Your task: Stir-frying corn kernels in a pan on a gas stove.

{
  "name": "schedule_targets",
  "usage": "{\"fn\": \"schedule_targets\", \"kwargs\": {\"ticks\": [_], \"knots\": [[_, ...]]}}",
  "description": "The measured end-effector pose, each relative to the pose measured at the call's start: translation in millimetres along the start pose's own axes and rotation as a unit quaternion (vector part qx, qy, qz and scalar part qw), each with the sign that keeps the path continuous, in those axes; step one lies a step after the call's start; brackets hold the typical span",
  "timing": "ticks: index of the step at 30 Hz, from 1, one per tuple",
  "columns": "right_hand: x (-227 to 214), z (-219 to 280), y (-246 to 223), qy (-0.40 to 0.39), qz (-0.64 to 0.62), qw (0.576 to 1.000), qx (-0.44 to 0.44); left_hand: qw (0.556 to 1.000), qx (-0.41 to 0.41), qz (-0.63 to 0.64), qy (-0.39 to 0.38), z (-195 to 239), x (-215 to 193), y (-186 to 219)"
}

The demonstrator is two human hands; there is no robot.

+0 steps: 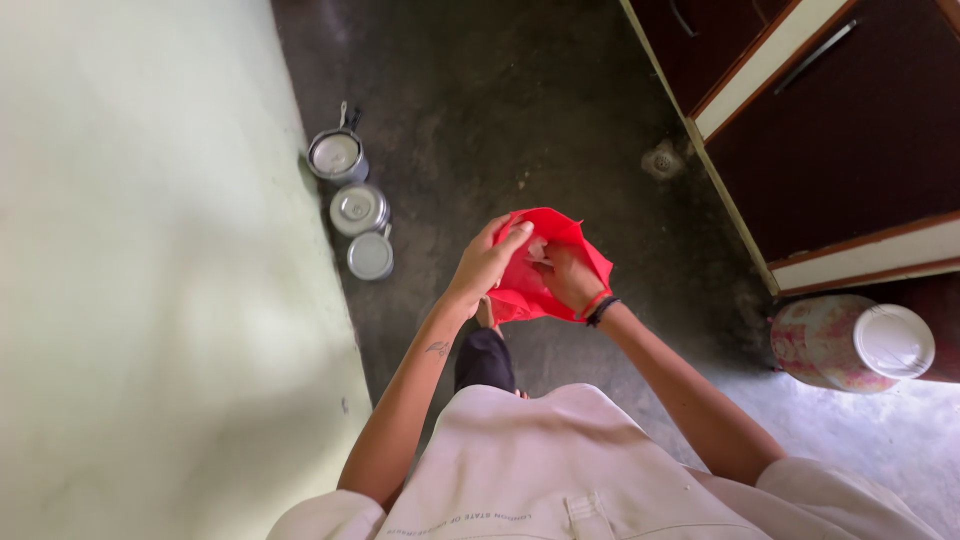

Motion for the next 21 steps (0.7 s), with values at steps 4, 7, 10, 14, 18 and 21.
{"fn": "schedule_targets", "kwargs": {"ticks": [4,7,10,14,18,21], "knots": [[-21.9,-63.3,34.6,-0.071,-0.204,0.971,0.106,0.997,0.035,-0.057,-0.029,-74.1,2.9,39.1],[-74.9,-112.9,-5.6,-0.019,-0.220,0.974,0.051,0.992,0.021,-0.127,-0.005,-142.1,-9.3,62.3],[-115.8,-162.7,-59.4,0.015,-0.087,0.994,-0.062,0.986,-0.030,-0.161,-0.043,-215.2,-18.0,63.4],[-147.4,-232.1,-47.3,0.011,0.041,0.999,-0.016,0.983,-0.012,-0.144,-0.115,-303.4,-6.6,104.8],[-198.2,-307.8,6.8,0.093,-0.092,0.981,0.142,0.972,-0.086,-0.198,-0.092,-370.0,-8.7,158.9],[-240.4,-375.4,4.1,0.115,-0.164,0.979,0.034,0.975,-0.067,-0.196,-0.087,-447.6,-4.8,184.8]]}}
Point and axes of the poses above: each hand's wrist, its own z-axis away from the middle knuckle, its own x-axis out of the palm, y = z × x, the point moved 9 cm from there along -z, towards the middle knuckle, and after that the axes turned 1 degree about x, right-handed, at the moved point
